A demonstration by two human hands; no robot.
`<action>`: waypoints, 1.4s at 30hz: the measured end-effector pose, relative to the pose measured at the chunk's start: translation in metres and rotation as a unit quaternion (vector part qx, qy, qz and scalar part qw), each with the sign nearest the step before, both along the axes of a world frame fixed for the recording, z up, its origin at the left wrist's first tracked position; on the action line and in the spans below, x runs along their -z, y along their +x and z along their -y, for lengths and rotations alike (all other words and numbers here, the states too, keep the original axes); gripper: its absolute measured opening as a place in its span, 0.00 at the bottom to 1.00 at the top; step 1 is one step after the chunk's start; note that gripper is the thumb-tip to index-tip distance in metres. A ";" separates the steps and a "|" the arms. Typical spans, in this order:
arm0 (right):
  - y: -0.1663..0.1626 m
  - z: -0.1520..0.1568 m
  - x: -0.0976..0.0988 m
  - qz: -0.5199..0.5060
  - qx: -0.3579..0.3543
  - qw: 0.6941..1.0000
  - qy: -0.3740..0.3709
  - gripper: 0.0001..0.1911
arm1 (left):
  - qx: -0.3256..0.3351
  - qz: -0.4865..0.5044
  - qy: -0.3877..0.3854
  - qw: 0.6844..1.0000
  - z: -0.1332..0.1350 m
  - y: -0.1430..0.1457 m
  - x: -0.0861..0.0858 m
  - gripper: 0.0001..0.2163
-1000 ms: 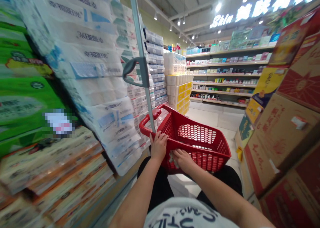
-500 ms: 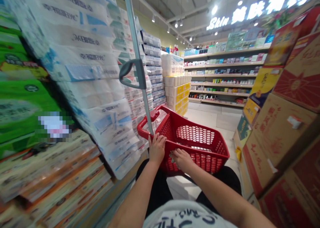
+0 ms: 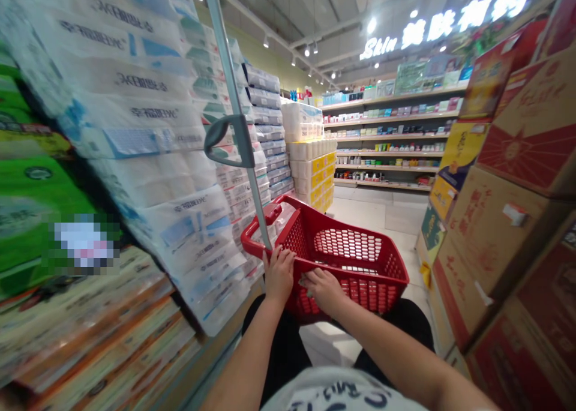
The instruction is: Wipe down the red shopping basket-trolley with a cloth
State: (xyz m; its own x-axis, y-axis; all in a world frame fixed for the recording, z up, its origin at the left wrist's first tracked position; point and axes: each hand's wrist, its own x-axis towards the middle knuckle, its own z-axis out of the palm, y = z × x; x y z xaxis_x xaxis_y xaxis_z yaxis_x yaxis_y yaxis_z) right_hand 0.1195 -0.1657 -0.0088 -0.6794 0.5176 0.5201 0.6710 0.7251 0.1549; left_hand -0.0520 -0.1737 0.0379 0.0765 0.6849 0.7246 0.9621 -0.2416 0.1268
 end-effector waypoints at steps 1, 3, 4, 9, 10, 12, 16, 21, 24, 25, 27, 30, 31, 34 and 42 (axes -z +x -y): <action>-0.003 0.002 -0.007 -0.018 -0.009 1.000 0.010 0.10 | -0.002 -0.001 0.002 1.000 -0.001 0.000 0.001 0.12; -0.008 0.004 -0.021 -0.064 -0.026 0.997 0.026 0.11 | -0.003 -0.003 0.003 1.000 -0.001 -0.001 0.002 0.12; -0.010 0.004 -0.027 -0.091 -0.031 0.995 0.029 0.12 | -0.001 -0.005 0.002 1.000 -0.001 -0.001 0.002 0.12; -0.008 -0.002 -0.037 -0.169 -0.006 0.985 0.015 0.17 | 0.002 -0.002 0.002 1.000 0.000 -0.001 0.001 0.12; -0.008 -0.004 -0.035 -0.170 0.001 0.985 0.007 0.19 | 0.000 -0.001 0.007 1.000 0.000 0.000 0.001 0.12; -0.007 -0.006 -0.029 -0.167 0.010 0.986 -0.013 0.21 | -0.001 0.001 0.016 1.000 0.001 0.001 0.000 0.12; -0.014 -0.008 -0.027 -0.183 0.046 0.980 -0.065 0.24 | -0.002 0.000 0.022 1.000 -0.001 0.002 0.000 0.12; -0.028 -0.008 -0.040 -0.184 0.115 0.969 -0.120 0.13 | -0.010 -0.009 0.021 1.000 -0.002 0.001 0.001 0.12; -0.018 -0.008 -0.034 -0.180 0.102 0.972 -0.108 0.13 | -0.009 -0.016 0.023 1.000 0.000 0.001 0.001 0.12; -0.010 -0.008 -0.029 -0.180 0.097 0.974 -0.101 0.14 | -0.009 -0.018 0.024 1.000 0.001 0.001 0.001 0.12; 0.009 -0.007 -0.015 -0.179 0.095 0.975 -0.088 0.16 | -0.010 -0.017 0.026 0.999 0.002 0.002 0.002 0.12; 0.030 -0.009 -0.002 -0.185 0.104 0.975 -0.067 0.17 | -0.019 -0.012 0.039 0.999 0.001 0.005 0.004 0.12; 0.032 -0.009 -0.002 -0.188 0.113 0.973 -0.069 0.16 | -0.022 -0.010 0.044 0.999 0.000 0.006 0.005 0.12; 0.014 -0.011 -0.014 -0.193 0.130 0.969 -0.088 0.12 | -0.025 -0.014 0.049 0.998 -0.004 0.007 0.008 0.12; -0.025 -0.007 -0.028 -0.188 0.079 0.976 -0.072 0.15 | -0.022 -0.025 0.029 0.999 0.002 0.004 0.006 0.12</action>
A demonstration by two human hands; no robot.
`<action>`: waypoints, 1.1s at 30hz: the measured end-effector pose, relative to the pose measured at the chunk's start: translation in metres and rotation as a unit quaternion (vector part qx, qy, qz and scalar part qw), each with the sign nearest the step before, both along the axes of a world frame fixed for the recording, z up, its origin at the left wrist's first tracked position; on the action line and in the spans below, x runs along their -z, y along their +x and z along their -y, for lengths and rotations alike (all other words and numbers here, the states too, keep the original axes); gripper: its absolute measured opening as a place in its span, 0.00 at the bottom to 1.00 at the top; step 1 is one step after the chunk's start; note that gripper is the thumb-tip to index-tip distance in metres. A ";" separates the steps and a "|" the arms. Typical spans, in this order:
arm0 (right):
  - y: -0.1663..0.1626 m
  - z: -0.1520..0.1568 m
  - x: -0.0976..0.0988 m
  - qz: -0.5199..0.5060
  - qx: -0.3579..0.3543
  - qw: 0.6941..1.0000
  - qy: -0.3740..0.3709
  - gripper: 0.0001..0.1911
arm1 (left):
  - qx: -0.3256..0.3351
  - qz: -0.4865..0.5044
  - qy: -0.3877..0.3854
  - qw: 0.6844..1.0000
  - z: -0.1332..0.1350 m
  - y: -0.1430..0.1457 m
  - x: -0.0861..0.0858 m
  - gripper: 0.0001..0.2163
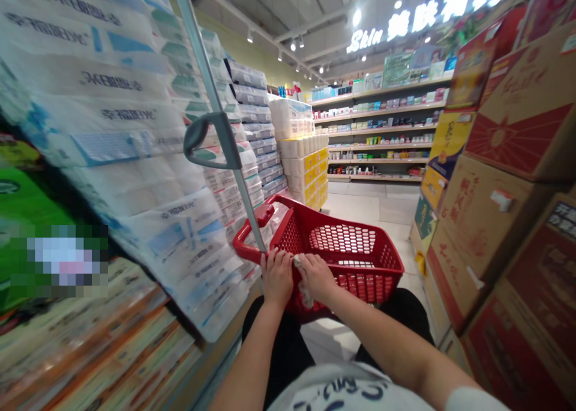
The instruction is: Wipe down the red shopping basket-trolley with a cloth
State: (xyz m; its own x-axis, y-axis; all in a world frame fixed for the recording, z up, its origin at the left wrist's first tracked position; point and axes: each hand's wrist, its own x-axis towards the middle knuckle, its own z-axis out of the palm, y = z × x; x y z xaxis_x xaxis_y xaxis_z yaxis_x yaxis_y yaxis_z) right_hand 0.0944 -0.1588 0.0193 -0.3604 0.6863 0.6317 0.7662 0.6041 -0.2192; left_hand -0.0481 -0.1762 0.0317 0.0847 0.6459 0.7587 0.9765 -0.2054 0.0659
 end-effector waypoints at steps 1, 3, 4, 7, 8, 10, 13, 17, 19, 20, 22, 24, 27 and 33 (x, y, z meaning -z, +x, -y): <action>0.007 0.000 0.004 0.007 -0.003 1.000 0.001 0.16 | 0.001 0.002 0.000 1.000 0.001 0.000 0.000 0.12; 0.023 0.000 0.013 0.015 0.000 1.000 -0.001 0.16 | 0.002 0.011 0.003 1.000 0.003 0.002 0.001 0.12; 0.032 0.000 0.017 0.015 0.007 1.000 -0.003 0.16 | 0.002 0.017 0.005 1.000 0.003 0.003 0.002 0.12; 0.055 -0.001 0.028 0.007 0.030 1.000 -0.004 0.15 | 0.006 0.032 0.012 0.999 0.003 0.007 0.006 0.13; 0.061 -0.001 0.030 0.004 0.034 0.999 -0.004 0.15 | 0.007 0.034 0.015 0.999 0.003 0.009 0.007 0.13; 0.067 0.000 0.033 -0.001 0.040 0.999 -0.004 0.15 | 0.009 0.032 0.024 0.999 0.002 0.010 0.009 0.13; 0.063 0.001 0.029 -0.003 0.066 0.998 -0.019 0.15 | 0.007 0.027 0.034 0.999 0.002 0.011 0.010 0.13; 0.037 0.002 0.015 0.009 0.096 0.993 -0.061 0.14 | 0.002 0.018 0.021 1.000 0.000 0.010 0.007 0.12; 0.022 0.001 0.009 0.016 0.080 0.994 -0.067 0.16 | -0.001 0.013 0.013 1.000 -0.001 0.010 0.005 0.12; 0.016 0.000 0.007 0.018 0.071 0.995 -0.066 0.18 | -0.003 0.010 0.012 1.000 -0.001 0.011 0.005 0.12; 0.009 -0.002 0.006 0.019 0.050 0.997 -0.063 0.21 | -0.007 0.005 0.014 1.000 -0.001 0.011 0.004 0.12; 0.014 -0.005 0.009 0.026 0.023 0.998 -0.057 0.25 | -0.006 0.000 0.017 1.000 -0.001 0.010 0.005 0.12; 0.042 -0.008 0.022 0.047 0.001 0.998 -0.040 0.27 | 0.002 -0.002 0.019 1.000 -0.001 0.009 0.006 0.12; 0.110 -0.013 0.044 0.059 0.054 0.996 -0.030 0.27 | 0.011 0.019 0.028 0.999 -0.006 0.010 0.007 0.12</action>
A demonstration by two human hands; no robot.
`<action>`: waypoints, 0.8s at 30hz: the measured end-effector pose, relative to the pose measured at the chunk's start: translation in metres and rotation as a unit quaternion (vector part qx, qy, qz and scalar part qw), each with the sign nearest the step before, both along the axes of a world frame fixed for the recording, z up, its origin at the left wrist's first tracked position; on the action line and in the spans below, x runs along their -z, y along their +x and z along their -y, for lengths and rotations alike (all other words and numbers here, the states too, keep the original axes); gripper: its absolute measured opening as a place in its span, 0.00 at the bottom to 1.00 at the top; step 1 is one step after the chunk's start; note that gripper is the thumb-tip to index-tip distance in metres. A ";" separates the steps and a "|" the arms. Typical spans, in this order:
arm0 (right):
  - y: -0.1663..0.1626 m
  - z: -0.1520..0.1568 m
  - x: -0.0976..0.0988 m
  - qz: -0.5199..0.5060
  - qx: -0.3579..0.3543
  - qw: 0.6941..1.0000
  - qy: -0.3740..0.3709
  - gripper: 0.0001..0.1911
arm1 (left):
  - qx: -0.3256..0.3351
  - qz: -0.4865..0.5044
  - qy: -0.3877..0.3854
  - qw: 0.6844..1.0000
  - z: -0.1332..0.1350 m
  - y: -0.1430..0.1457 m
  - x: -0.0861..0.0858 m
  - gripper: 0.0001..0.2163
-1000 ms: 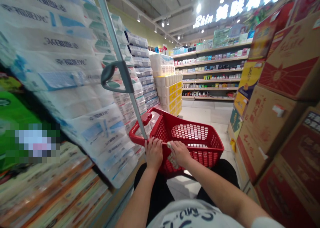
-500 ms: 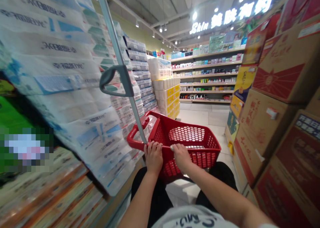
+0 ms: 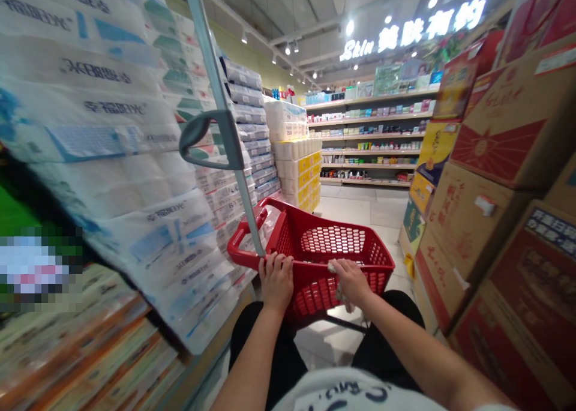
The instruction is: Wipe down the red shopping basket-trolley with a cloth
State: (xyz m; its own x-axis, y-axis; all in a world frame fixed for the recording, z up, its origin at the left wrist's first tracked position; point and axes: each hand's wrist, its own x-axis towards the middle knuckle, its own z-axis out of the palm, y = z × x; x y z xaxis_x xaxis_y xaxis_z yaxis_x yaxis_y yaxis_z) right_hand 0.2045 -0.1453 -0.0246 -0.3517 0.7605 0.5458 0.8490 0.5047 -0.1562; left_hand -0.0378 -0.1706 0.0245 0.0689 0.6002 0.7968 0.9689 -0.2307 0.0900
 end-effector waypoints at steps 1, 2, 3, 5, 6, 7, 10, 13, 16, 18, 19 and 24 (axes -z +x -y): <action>0.005 -0.002 0.000 0.003 0.006 1.000 -0.004 0.28 | 0.001 0.002 0.000 1.000 -0.001 0.001 0.000 0.12; 0.008 -0.003 0.000 0.004 0.011 1.000 -0.009 0.28 | 0.002 0.004 -0.001 1.000 -0.002 0.002 -0.001 0.12; 0.009 -0.005 -0.001 0.002 0.015 1.000 -0.014 0.29 | 0.004 0.004 -0.003 1.000 -0.002 0.004 -0.002 0.12; 0.007 -0.009 -0.002 -0.010 0.026 0.999 -0.019 0.30 | 0.009 0.002 -0.006 1.000 -0.003 0.005 -0.003 0.13; 0.005 -0.011 -0.003 -0.016 0.029 0.999 -0.019 0.32 | 0.011 -0.001 -0.009 1.000 -0.004 0.006 -0.004 0.13; 0.003 -0.013 -0.003 -0.020 0.028 0.999 -0.018 0.33 | 0.012 -0.003 -0.012 1.000 -0.004 0.006 -0.006 0.13; -0.003 -0.015 0.000 -0.017 0.014 1.000 -0.015 0.34 | -0.002 0.002 -0.017 1.000 -0.006 0.002 -0.009 0.13; -0.009 -0.015 0.004 -0.010 0.014 1.000 -0.010 0.32 | -0.015 -0.001 -0.020 1.000 -0.009 -0.004 -0.013 0.12; -0.010 -0.016 0.004 -0.004 0.012 1.000 -0.011 0.31 | -0.014 -0.016 -0.024 0.999 -0.013 -0.007 -0.017 0.12; -0.007 -0.020 0.000 0.000 0.004 1.000 -0.021 0.32 | -0.014 -0.018 -0.029 0.999 -0.016 -0.007 -0.018 0.12; -0.005 -0.022 -0.003 0.002 0.001 1.000 -0.027 0.32 | -0.011 -0.018 -0.032 0.999 -0.019 -0.006 -0.018 0.12; 0.002 -0.035 -0.019 0.021 0.015 0.998 -0.056 0.31 | 0.015 -0.022 -0.051 0.998 -0.035 -0.003 -0.018 0.12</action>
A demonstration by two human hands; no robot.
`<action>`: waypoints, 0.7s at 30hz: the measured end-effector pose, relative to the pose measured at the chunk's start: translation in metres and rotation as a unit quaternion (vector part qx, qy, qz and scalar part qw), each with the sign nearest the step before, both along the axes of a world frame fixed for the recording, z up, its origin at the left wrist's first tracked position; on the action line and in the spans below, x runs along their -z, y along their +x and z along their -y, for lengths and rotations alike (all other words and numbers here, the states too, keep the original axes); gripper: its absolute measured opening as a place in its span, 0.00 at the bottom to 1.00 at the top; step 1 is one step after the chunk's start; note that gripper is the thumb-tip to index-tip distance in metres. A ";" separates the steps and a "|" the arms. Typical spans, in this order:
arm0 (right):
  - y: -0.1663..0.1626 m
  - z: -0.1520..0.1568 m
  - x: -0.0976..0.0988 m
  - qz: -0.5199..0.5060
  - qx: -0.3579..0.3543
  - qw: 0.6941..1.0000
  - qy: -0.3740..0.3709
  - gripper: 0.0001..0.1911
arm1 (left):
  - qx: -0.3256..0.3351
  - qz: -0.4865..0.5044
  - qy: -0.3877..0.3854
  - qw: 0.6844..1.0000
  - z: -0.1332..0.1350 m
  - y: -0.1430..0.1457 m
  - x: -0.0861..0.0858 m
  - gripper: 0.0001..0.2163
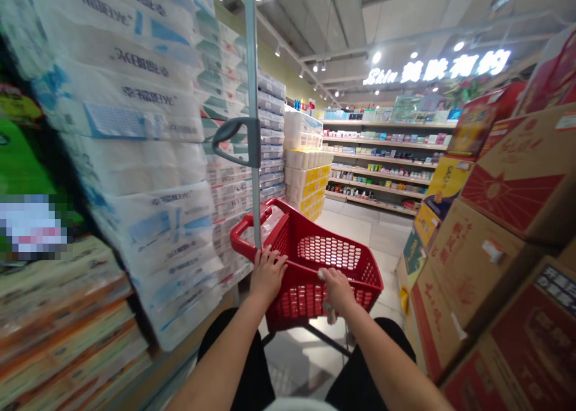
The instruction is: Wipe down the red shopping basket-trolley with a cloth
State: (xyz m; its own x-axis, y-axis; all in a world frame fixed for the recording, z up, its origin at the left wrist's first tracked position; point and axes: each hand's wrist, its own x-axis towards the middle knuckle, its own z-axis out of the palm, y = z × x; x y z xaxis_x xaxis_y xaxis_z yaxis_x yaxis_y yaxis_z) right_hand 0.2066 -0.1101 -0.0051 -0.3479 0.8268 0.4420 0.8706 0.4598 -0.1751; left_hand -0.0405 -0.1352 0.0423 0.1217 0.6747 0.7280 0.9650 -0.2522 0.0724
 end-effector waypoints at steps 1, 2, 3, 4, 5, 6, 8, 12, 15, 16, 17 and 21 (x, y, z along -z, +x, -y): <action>0.000 -0.001 -0.002 0.003 0.003 1.000 -0.004 0.29 | 0.003 -0.002 -0.005 1.000 -0.004 0.000 0.000 0.12; -0.001 -0.002 -0.004 0.003 0.006 1.000 -0.006 0.28 | 0.005 -0.004 -0.009 1.000 -0.008 -0.001 -0.001 0.12; -0.003 -0.001 -0.006 0.001 0.007 1.000 -0.008 0.27 | 0.005 -0.006 -0.014 1.000 -0.012 -0.003 -0.002 0.12; -0.006 0.000 -0.006 -0.002 0.009 1.000 -0.010 0.27 | 0.005 -0.008 -0.017 1.000 -0.016 -0.005 -0.003 0.12; -0.009 0.002 -0.006 -0.005 0.011 1.000 -0.011 0.26 | 0.004 -0.008 -0.021 1.000 -0.019 -0.007 -0.004 0.12; -0.013 0.004 -0.006 -0.008 0.012 1.000 -0.010 0.27 | 0.003 -0.009 -0.023 1.000 -0.023 -0.010 -0.005 0.12; -0.023 0.008 -0.005 -0.014 0.011 1.000 -0.005 0.28 | -0.002 -0.006 -0.025 1.000 -0.028 -0.017 -0.006 0.12; -0.044 0.014 -0.001 -0.014 -0.001 1.000 0.008 0.28 | -0.016 0.001 -0.018 1.000 -0.032 -0.038 -0.004 0.12; -0.056 0.017 0.001 -0.006 -0.007 1.000 -0.004 0.28 | -0.017 0.002 -0.021 1.000 -0.031 -0.055 -0.004 0.11; -0.058 0.017 0.001 -0.001 -0.012 1.000 -0.011 0.28 | -0.016 0.000 -0.023 1.000 -0.030 -0.060 -0.004 0.11; -0.060 0.017 0.001 0.005 -0.019 1.000 -0.018 0.29 | -0.016 -0.005 -0.027 0.999 -0.029 -0.065 -0.005 0.10; -0.070 0.016 -0.004 0.020 -0.031 0.999 -0.040 0.30 | -0.015 -0.039 -0.040 0.998 -0.029 -0.077 -0.008 0.10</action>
